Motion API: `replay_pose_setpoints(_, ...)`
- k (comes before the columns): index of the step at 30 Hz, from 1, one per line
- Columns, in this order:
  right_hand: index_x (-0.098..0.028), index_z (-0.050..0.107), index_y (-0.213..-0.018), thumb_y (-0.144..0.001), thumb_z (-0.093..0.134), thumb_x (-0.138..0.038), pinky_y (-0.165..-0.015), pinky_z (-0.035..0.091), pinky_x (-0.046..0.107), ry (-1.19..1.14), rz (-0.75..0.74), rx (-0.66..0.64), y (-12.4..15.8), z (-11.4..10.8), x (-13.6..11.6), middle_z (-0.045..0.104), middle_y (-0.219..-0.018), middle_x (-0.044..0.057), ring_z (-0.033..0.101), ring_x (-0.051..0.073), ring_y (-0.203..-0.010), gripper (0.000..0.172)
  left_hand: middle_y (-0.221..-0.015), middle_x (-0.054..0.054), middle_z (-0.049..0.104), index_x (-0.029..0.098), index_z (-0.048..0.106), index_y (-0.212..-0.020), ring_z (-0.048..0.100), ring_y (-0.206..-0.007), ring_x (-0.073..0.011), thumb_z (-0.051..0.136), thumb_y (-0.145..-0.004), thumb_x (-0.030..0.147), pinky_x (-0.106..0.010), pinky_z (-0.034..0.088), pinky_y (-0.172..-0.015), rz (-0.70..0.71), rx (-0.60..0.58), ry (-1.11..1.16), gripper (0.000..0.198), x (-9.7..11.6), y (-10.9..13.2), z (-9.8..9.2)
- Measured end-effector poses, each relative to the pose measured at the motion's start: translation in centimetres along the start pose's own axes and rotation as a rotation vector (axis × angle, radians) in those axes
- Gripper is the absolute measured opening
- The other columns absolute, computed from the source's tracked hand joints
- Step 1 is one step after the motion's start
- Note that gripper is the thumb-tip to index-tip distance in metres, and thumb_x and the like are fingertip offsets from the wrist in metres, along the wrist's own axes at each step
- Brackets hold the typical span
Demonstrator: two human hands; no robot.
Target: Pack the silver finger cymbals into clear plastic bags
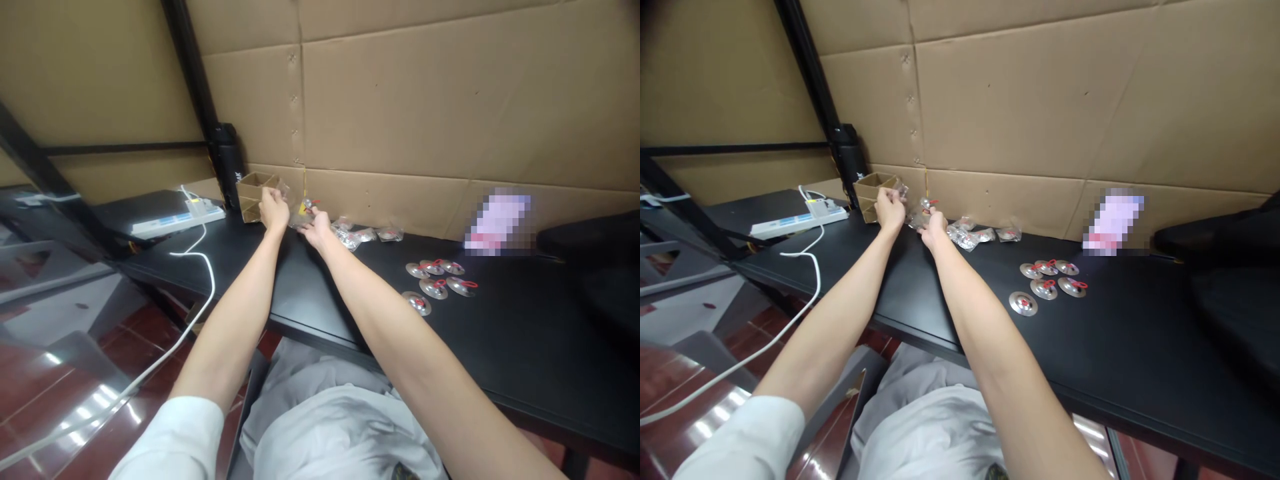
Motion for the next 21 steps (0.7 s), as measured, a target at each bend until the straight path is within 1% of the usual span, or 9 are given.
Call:
replay_pose_setpoints(3, -0.023, 0.062, -0.099, -0.105, 0.056, -0.030, -0.101, 0.061, 0.050, -0.029, 0.013, -0.036, 0.0, 0.2, -0.1, 0.064, -0.094, 0.002, 0.069, 0.023, -0.103, 0.011, -0.121, -0.010, 0.077, 0.025, 0.063, -0.113, 0.068, -0.123, -0.0297, 0.045, -0.109, 0.030, -0.046, 0.048, -0.115, 0.033, 0.112, 0.075, 0.019, 1.0, 0.0, -1.5)
replay_pose_setpoints(6, -0.025, 0.062, -0.100, -0.107, 0.054, -0.027, -0.101, 0.063, 0.046, -0.110, 0.003, -0.130, 0.2, 0.8, -0.9, 0.065, -0.098, 0.003, 0.069, 0.022, -0.111, 0.011, -0.126, -0.013, 0.072, 0.023, 0.067, -0.110, 0.066, -0.125, -0.0305, 0.052, -0.106, 0.029, -0.045, 0.047, -0.117, 0.089, 0.124, 0.098, 0.016, 1.9, 0.0, -1.9)
replay_pose_setpoints(10, -0.025, 0.059, -0.101, -0.110, 0.045, -0.023, -0.101, 0.065, 0.037, -0.220, -0.077, -0.189, 0.7, 1.3, -4.1, 0.068, -0.100, 0.003, 0.071, 0.018, -0.110, 0.017, -0.133, -0.015, 0.061, 0.022, 0.076, -0.108, 0.057, -0.137, -0.0338, 0.063, -0.100, 0.024, -0.049, 0.042, -0.125, 0.158, 0.146, 0.098, 0.015, 2.7, 0.1, -2.1)
replay_pose_setpoints(13, -0.024, 0.059, -0.098, -0.112, 0.043, -0.023, -0.101, 0.065, 0.033, -0.169, -0.113, -0.220, 1.4, 1.4, -7.6, 0.071, -0.101, 0.005, 0.073, 0.017, -0.109, 0.021, -0.136, -0.015, 0.058, 0.021, 0.080, -0.109, 0.053, -0.143, -0.0323, 0.061, -0.095, 0.014, -0.048, 0.041, -0.128, 0.221, 0.105, 0.166, 0.024, 3.8, 0.5, -1.5)
replay_pose_setpoints(15, -0.023, 0.061, -0.098, -0.112, 0.045, -0.025, -0.102, 0.063, 0.032, -0.075, -0.170, -0.292, 2.7, 1.2, -10.5, 0.074, -0.106, 0.006, 0.074, 0.017, -0.112, 0.021, -0.133, -0.014, 0.064, 0.020, 0.082, -0.109, 0.057, -0.140, -0.0296, 0.058, -0.091, 0.009, -0.045, 0.047, -0.124, 0.242, 0.014, 0.242, 0.032, 4.8, 1.0, -0.3)
replay_pose_setpoints(17, -0.023, 0.064, -0.099, -0.111, 0.049, -0.028, -0.104, 0.062, 0.035, 0.072, -0.257, -0.338, 4.7, 0.2, -13.4, 0.076, -0.110, 0.006, 0.075, 0.019, -0.114, 0.020, -0.125, -0.013, 0.073, 0.018, 0.083, -0.110, 0.066, -0.127, -0.0272, 0.056, -0.087, 0.007, -0.044, 0.055, -0.114, 0.242, -0.146, 0.349, 0.037, 5.8, 1.9, 1.5)
replay_pose_setpoints(19, -0.024, 0.065, -0.100, -0.109, 0.054, -0.030, -0.104, 0.062, 0.039, 0.249, -0.362, -0.353, 7.4, -1.8, -15.8, 0.078, -0.115, 0.005, 0.075, 0.021, -0.114, 0.015, -0.119, -0.012, 0.080, 0.016, 0.083, -0.112, 0.072, -0.114, -0.0264, 0.054, -0.082, 0.007, -0.045, 0.059, -0.106, 0.221, -0.326, 0.469, 0.042, 6.9, 3.4, 3.3)
replay_pose_setpoints(21, -0.025, 0.065, -0.100, -0.107, 0.057, -0.032, -0.102, 0.062, 0.041, 0.432, -0.475, -0.337, 10.5, -4.6, -17.7, 0.078, -0.119, 0.004, 0.076, 0.022, -0.114, 0.012, -0.118, -0.011, 0.082, 0.014, 0.084, -0.109, 0.074, -0.113, -0.0277, 0.053, -0.076, 0.008, -0.044, 0.060, -0.101, 0.172, -0.468, 0.565, 0.046, 7.8, 5.0, 4.7)
Point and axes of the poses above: each hand's wrist, its own y-axis away from the middle knuckle, its own z-axis out of the palm, x = y × z, the point moved 8 cm from there along -y, towards the middle knuckle
